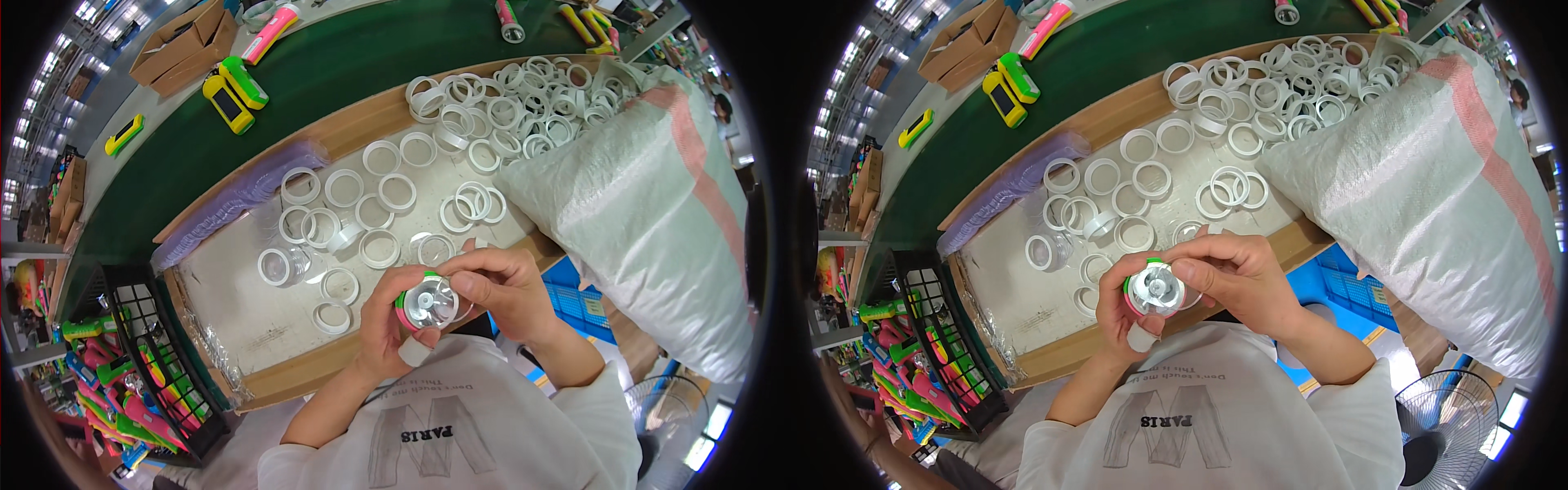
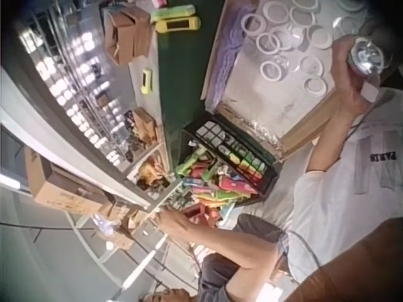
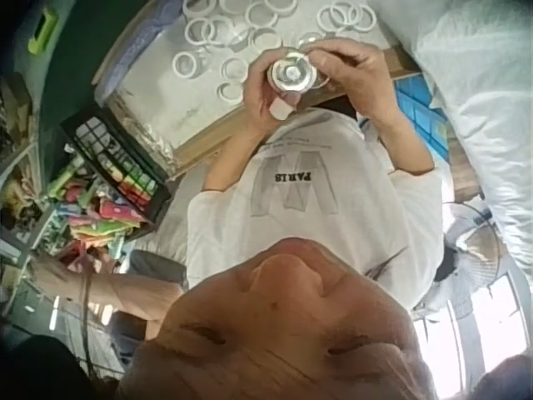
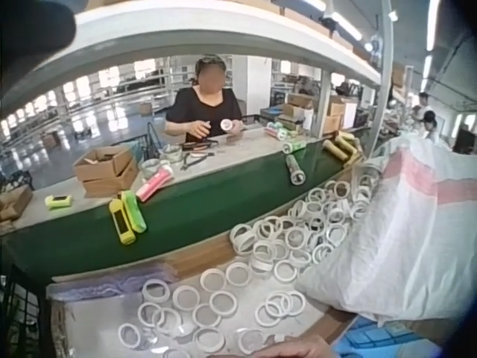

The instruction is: Assembling small plastic flashlights by inserting internal components and securing the lens cap ring.

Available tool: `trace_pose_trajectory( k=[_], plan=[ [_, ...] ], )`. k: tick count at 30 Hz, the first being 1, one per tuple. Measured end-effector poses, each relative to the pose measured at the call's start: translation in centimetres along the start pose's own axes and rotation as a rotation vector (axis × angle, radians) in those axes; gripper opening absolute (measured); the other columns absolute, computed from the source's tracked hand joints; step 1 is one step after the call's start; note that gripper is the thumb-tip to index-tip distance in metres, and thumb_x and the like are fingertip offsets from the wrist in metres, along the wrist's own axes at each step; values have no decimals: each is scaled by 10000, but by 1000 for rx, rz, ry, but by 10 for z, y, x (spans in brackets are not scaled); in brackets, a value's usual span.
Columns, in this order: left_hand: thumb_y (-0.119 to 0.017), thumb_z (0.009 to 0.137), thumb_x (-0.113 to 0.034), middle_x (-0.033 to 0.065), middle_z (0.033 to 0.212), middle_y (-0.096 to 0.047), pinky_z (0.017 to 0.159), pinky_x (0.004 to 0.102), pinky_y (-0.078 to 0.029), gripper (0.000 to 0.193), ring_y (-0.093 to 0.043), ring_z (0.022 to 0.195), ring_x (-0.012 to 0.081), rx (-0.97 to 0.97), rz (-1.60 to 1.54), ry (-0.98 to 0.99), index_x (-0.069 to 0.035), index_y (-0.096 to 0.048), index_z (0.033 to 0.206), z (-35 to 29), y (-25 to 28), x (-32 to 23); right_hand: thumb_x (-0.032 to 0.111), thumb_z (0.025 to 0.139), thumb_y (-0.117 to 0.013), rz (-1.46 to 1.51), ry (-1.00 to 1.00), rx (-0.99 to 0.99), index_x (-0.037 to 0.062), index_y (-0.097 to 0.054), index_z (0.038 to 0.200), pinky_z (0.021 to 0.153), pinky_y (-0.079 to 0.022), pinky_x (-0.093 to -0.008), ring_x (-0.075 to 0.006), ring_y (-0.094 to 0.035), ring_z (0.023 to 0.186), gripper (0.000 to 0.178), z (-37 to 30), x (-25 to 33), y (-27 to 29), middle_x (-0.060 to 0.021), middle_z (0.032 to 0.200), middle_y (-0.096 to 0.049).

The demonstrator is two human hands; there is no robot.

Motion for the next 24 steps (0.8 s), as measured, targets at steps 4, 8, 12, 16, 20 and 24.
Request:
trace_pose_trajectory(
  k=[4, 8, 12, 16, 20, 24],
  plan=[
    [-804, 776, -163, 199, 1213, -548, 872, 366, -486, 620, -578, 1056, 284, 9, 224, -85, -6, -499, 1293, 3, 1, -3, 157, 940, -651, -69, -132, 35, 24, -698, 1126, 543, -407, -182, -26, -501, 662, 234, 4, 4, -1, 14, 841, -638],
    [-839, 696, -76, 201, 1245, -510, 866, 356, -506, 695, -578, 1073, 284, 9, 309, -104, 2, -514, 1305, 7, 1, -10, 137, 927, -667, -32, -144, 4, 29, -703, 1124, 503, -373, -199, -20, -449, 631, 228, 9, 4, -9, 28, 795, -603],
    [-840, 645, 20, 205, 1285, -457, 859, 336, -525, 742, -578, 1093, 276, 14, 272, -48, 18, -511, 1311, 8, 0, -12, 82, 883, -705, -293, 23, -30, 10, -686, 1077, 516, -367, -187, -8, -424, 631, 208, 12, 7, -12, 59, 689, -454],
    [-840, 668, -8, 216, 1263, -481, 850, 340, -529, 688, -581, 1101, 278, -15, 226, -42, 23, -527, 1280, 9, -1, -11, 65, 851, -733, -190, -42, -62, 10, -617, 1019, 537, -350, -176, -7, -393, 622, 212, 11, 10, -18, 76, 672, -353],
    [-830, 714, -84, 222, 1223, -522, 854, 346, -521, 620, -587, 1087, 285, -31, 241, -107, 18, -538, 1251, 10, 2, -10, 114, 833, -761, -371, 93, -43, 33, -575, 1057, 595, -383, -155, -4, -440, 683, 302, 16, 2, 7, 50, 776, -478],
    [-799, 771, -150, 226, 1205, -541, 901, 368, -488, 578, -581, 1086, 293, -68, 227, -93, 5, -514, 1250, 6, 7, -7, 206, 766, -798, -1134, 390, -251, 42, -570, 1092, 781, -467, -334, -230, -548, 902, 431, 24, -21, 63, -125, 1053, -542]
  ],
)
Point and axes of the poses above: each hand's wrist, its own z-axis towards the middle knuckle, its own y-axis out of the back of the hand, x = y × z, the point moved 3 cm from there along z, towards the middle knuckle
